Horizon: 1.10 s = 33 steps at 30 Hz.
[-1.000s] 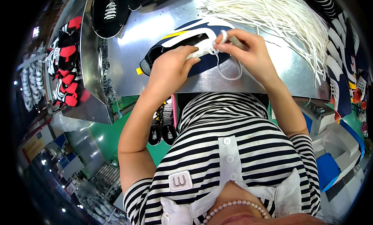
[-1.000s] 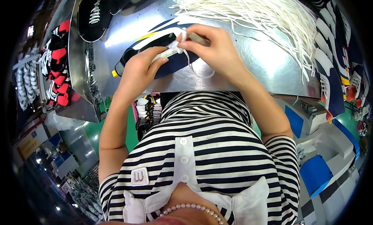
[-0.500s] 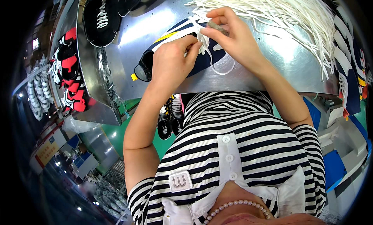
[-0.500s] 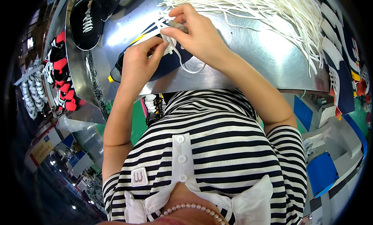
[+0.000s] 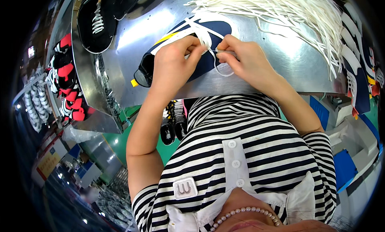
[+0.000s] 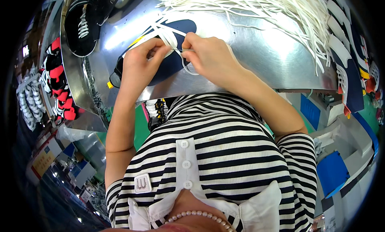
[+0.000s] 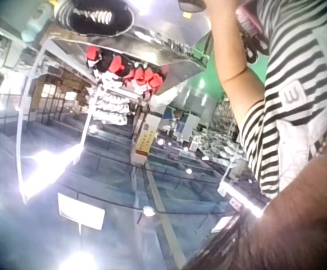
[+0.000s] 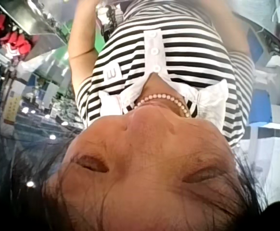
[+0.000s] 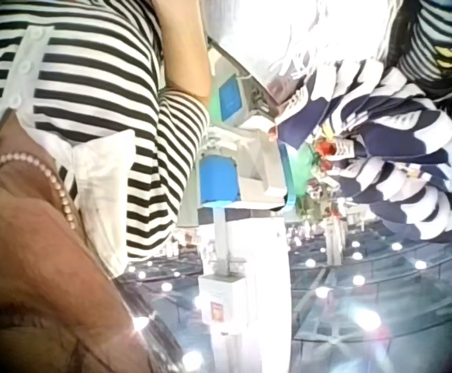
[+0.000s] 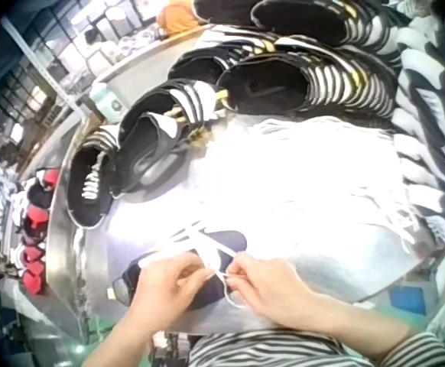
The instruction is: The person laces several sneaker uppers by hand, threading white laces through the eyelets and tying them off. The person works through the uppers one at a time on a metal workstation.
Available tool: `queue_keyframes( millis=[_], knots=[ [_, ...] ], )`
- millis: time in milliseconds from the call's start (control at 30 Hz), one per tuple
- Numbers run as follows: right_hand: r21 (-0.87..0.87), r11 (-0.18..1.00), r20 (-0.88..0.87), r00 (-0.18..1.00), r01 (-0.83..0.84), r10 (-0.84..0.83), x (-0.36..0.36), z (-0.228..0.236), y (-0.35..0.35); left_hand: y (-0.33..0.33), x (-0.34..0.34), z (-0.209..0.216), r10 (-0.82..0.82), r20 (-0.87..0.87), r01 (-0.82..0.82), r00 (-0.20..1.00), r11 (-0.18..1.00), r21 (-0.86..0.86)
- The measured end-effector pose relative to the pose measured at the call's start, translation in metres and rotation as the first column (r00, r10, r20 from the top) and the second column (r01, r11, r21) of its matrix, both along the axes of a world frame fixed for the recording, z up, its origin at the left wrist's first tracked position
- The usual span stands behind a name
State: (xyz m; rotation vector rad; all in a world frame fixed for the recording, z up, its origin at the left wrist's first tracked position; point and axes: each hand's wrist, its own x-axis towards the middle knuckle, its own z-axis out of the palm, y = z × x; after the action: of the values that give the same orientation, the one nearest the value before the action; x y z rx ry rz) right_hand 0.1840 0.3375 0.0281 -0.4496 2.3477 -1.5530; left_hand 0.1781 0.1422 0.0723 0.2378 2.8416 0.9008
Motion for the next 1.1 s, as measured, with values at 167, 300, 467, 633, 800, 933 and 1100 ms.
queue_keyframes(
  millis=[167,300,467,633,800,933,1100],
  knots=[
    [0.381,0.916,-0.006,0.990,-0.126,0.138,0.001,0.000,-0.004,0.001,-0.001,0.003,-0.225,0.007,0.225,0.974,0.973,0.053],
    [0.229,0.970,-0.021,0.996,-0.084,0.091,0.005,0.016,-0.037,-0.015,0.016,0.000,-0.142,0.049,0.140,0.989,0.990,0.033],
    [0.257,0.964,-0.093,0.992,-0.061,0.088,0.005,0.009,-0.016,-0.008,0.021,0.004,-0.290,-0.170,0.306,0.942,0.949,0.072],
    [0.076,0.990,-0.117,0.987,0.118,-0.108,-0.014,0.025,0.074,-0.020,0.029,0.004,-0.327,-0.414,0.308,0.850,0.945,-0.113],
    [-0.135,0.964,-0.190,0.948,0.231,-0.254,-0.041,-0.047,0.036,0.009,0.018,0.002,-0.407,-0.337,0.378,0.849,0.914,-0.150],
    [-0.312,0.913,0.213,0.956,0.262,-0.202,-0.028,0.013,0.007,-0.055,0.019,0.015,-0.157,0.470,-0.103,0.869,0.871,0.481],
    [-0.293,0.910,0.094,0.956,0.294,-0.279,-0.022,0.012,0.006,-0.023,-0.004,0.023,0.004,0.777,-0.360,0.630,0.888,0.287]
  ],
)
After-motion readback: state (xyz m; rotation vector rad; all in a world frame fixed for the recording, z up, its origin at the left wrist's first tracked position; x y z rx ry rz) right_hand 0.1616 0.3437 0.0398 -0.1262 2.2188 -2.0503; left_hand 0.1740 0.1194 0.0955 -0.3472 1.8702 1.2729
